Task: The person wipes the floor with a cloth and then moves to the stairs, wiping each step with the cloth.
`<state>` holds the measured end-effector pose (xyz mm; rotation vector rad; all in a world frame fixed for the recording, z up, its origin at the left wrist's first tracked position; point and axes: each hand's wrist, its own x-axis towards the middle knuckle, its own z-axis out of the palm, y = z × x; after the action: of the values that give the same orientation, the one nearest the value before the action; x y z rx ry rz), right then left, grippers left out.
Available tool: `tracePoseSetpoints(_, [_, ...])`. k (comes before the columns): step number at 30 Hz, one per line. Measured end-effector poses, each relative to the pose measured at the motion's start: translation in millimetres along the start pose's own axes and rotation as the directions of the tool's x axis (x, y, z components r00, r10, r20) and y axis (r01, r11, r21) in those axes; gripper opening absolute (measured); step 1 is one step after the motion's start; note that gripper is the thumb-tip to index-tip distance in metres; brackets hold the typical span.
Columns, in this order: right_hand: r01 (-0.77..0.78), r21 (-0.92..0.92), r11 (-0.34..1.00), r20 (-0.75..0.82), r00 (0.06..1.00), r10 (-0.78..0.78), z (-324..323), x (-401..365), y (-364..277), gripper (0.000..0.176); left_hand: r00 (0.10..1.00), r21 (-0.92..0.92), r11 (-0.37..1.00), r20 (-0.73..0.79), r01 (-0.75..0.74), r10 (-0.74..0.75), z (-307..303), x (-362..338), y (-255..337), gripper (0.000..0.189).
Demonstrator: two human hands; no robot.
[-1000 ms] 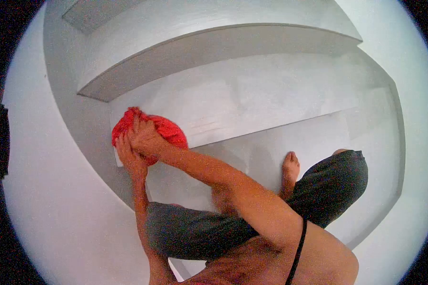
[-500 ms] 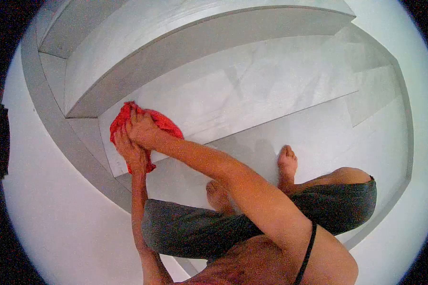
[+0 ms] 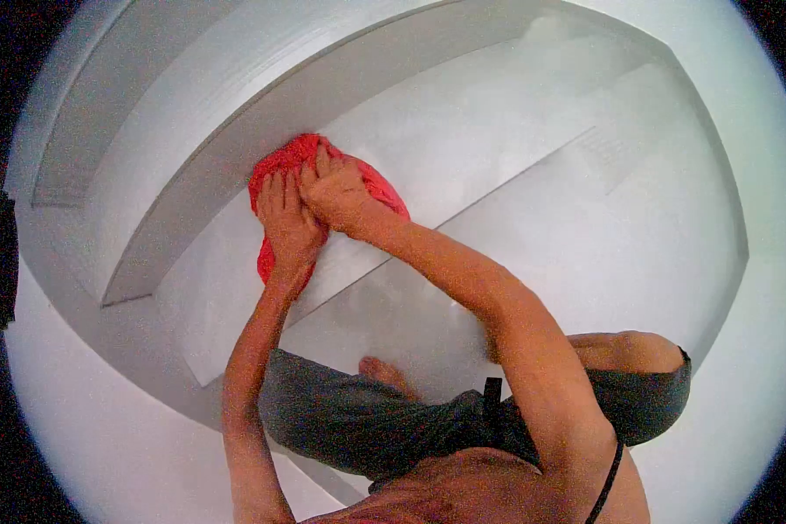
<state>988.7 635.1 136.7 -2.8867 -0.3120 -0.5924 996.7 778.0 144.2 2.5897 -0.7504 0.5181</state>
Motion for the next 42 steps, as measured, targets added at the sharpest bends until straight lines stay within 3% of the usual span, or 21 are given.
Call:
tracePoseSetpoints(3, [-0.048, 0.051, 0.998, -0.048, 0.998, 0.05, -8.1, -7.6, 43.4, 0.04, 0.995, -0.052, 0.994, 0.034, -0.093, 0.095, 22.8, 20.5, 22.6, 0.054])
tracePoseSetpoints(6, [0.173, -0.083, 0.981, -0.048, 0.983, -0.178, -43.3, -5.2, 63.6, 0.037, 0.991, -0.075, 0.989, 0.034, -0.126, 0.129, 28.9, 28.1, 23.8, 0.055])
tracePoseSetpoints(10, [0.242, -0.086, 0.966, 0.395, 0.899, -0.19, -69.9, 14.1, 81.3, 0.045, 0.983, -0.135, 0.977, 0.065, -0.164, 0.174, 34.6, 35.0, 19.1, 0.058])
tracePoseSetpoints(12, [0.279, -0.029, 0.96, 0.544, 0.81, -0.219, -73.1, 31.0, 93.3, 0.049, 0.98, -0.2, 0.966, 0.077, -0.166, 0.184, 31.4, 39.8, 17.5, 0.058])
tracePoseSetpoints(15, [0.34, 0.041, 0.94, 0.671, 0.687, -0.278, -83.6, 44.6, 104.7, 0.054, 0.954, -0.246, 0.962, 0.24, -0.122, 0.182, 23.8, 46.5, 8.6, 0.058])
tracePoseSetpoints(18, [0.258, 0.057, 0.965, 0.634, 0.737, -0.234, -97.8, 50.5, 104.1, 0.055, 0.896, -0.218, 0.968, 0.393, -0.127, 0.206, 12.6, 65.5, 1.9, 0.057])
tracePoseSetpoints(19, [0.173, 0.087, 0.981, 0.557, 0.808, -0.192, -91.4, 40.1, 102.8, 0.057, 0.886, -0.247, 0.964, 0.419, -0.101, 0.2, 8.7, 67.2, 1.0, 0.054])
tracePoseSetpoints(21, [0.022, 0.177, 0.984, 0.396, 0.914, -0.091, -68.5, 17.1, 105.2, 0.062, 0.9, -0.257, 0.955, 0.365, -0.147, 0.237, 9.8, 67.3, -2.3, 0.052])
tracePoseSetpoints(25, [0.044, 0.131, 0.99, 0.077, 0.995, -0.055, -31.5, -20.4, 85.2, 0.07, 0.946, -0.263, 0.951, 0.231, -0.165, 0.228, 14.8, 41.2, 2.0, 0.048])
tracePoseSetpoints(28, [-0.04, 0.09, 0.995, 0.085, 0.996, 0.033, -24.5, -12.6, 67.9, 0.065, 0.976, -0.171, 0.98, 0.175, -0.098, 0.128, 12.4, 42.0, 9.7, 0.052])
tracePoseSetpoints(29, [0.007, 0.052, 0.999, 0.015, 1.0, -0.008, -20.8, -10.5, 63.2, 0.063, 0.981, -0.183, 0.978, 0.148, -0.1, 0.128, 5.9, 40.3, 8.8, 0.049])
tracePoseSetpoints(32, [0.039, 0.04, 0.998, 0.007, 0.999, -0.039, -23.2, -6.2, 61.5, 0.063, 0.985, -0.153, 0.985, 0.142, -0.08, 0.102, 2.7, 39.5, 9.5, 0.049])
tracePoseSetpoints(37, [0.078, 0.113, 0.991, 0.081, 0.993, -0.087, -35.8, -26.7, 69.3, 0.056, 0.997, -0.111, 0.994, 0.072, 0.007, 0.001, 11.6, 16.9, 48.7, 0.049])
tracePoseSetpoints(40, [0.177, -0.001, 0.984, 0.196, 0.965, -0.174, -55.2, -23.1, 78.3, 0.053, 0.994, -0.136, 0.99, 0.102, 0.046, -0.032, 4.2, 24.2, 63.5, 0.048])
tracePoseSetpoints(42, [0.118, 0.027, 0.993, 0.145, 0.982, -0.121, -56.6, -23.2, 83.3, 0.052, 0.994, -0.158, 0.986, 0.099, 0.057, -0.041, 9.4, 28.2, 69.6, 0.049])
